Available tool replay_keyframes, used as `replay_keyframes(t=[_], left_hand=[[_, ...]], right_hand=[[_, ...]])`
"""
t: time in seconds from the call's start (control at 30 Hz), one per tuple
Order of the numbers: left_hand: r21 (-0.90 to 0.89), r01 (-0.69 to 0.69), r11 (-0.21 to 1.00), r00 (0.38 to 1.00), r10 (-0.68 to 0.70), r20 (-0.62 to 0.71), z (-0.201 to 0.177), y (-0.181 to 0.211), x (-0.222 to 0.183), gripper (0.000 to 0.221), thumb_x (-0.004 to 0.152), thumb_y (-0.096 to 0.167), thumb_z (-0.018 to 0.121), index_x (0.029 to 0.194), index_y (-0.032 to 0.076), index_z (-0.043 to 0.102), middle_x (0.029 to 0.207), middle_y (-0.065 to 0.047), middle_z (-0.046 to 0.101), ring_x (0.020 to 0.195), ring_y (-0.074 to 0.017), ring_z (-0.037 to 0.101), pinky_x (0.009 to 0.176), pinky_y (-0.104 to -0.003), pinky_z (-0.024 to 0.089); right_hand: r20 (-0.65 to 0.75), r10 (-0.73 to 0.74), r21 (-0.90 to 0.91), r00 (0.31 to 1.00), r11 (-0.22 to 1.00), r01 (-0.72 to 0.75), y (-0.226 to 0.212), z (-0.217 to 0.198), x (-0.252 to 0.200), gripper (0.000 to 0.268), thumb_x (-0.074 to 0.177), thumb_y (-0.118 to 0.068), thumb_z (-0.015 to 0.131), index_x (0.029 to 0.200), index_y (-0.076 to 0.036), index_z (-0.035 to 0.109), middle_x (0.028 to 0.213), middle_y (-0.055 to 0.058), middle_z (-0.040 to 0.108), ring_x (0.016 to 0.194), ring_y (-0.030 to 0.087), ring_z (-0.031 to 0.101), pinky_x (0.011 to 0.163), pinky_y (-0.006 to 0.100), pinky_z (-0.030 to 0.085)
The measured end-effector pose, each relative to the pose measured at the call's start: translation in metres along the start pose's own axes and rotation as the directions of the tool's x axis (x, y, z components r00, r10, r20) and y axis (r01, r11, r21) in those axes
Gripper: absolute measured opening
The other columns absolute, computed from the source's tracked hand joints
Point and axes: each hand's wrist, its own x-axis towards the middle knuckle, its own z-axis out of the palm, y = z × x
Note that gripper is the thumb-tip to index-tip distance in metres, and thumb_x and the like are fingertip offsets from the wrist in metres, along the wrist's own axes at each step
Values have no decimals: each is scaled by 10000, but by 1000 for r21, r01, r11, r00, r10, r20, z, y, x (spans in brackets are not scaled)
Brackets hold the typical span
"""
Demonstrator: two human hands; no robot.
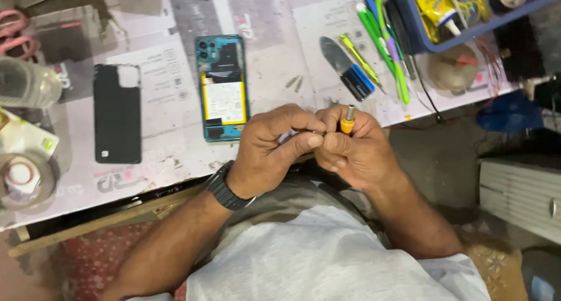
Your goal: The person removes the back cover of a teal smartphone using a prying tool, then uses a screwdriver to remove several screws from the phone's frame. The back cover is placed on the table, and the person continues to unscrew components from the exposed interior.
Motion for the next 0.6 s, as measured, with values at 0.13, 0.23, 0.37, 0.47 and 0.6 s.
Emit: replay_keyframes(t=[0.13, 0.23, 0.37, 0.47, 0.6], left_hand=[[-35, -146, 989, 984, 142, -106, -20, 11, -6, 89, 1075, 92, 706, 1131, 25, 691, 1090, -45, 712, 1023, -119, 671, 928, -286, 546], [105, -20, 994, 982, 39, -184, -50, 27, -16, 119, 1032, 80, 710, 1141, 34, 724, 1045, -44, 750, 936, -123, 687, 828, -282, 567], [528, -150, 836, 959, 253, -127, -92, 38, -23, 146, 1023, 62, 734, 1166, 30, 728, 1038, -77, 722, 926, -162, 693, 810, -285, 552], [500, -120, 857, 970, 208, -124, -105, 39, -29, 161, 1009, 62, 733, 1168, 32, 732, 995, -91, 702, 875, -163, 681, 776, -281, 547], [359, -95, 928, 979, 153, -136, -105, 29, -32, 140, 972, 89, 766, 1090, 32, 716, 951, -66, 710, 820, -144, 667, 755, -280, 541]], right_hand=[[-116, 4, -207, 993, 978, -28, 9, 29, 17, 165, 1005, -49, 672, 1143, -11, 591, 883, 70, 574, 651, 119, 514, 579, 269, 443], [-106, -88, -686, 990, 727, -8, 1, 55, 18, 280, 953, -49, 592, 1233, -36, 582, 968, 43, 570, 734, 110, 562, 664, 243, 502], [100, -162, -994, 982, 25, 106, -13, 71, 19, 419, 895, 47, 686, 1306, 26, 607, 991, 68, 598, 811, 123, 598, 727, 244, 507], [75, -237, -990, 969, 99, 101, -8, 71, 22, 409, 897, 72, 770, 1274, 28, 620, 1006, 80, 695, 875, 94, 648, 761, 208, 521], [117, -300, -963, 947, 198, 182, -3, 67, 30, 215, 945, 127, 780, 1105, 26, 678, 1047, 127, 713, 856, 82, 659, 733, 165, 523]])
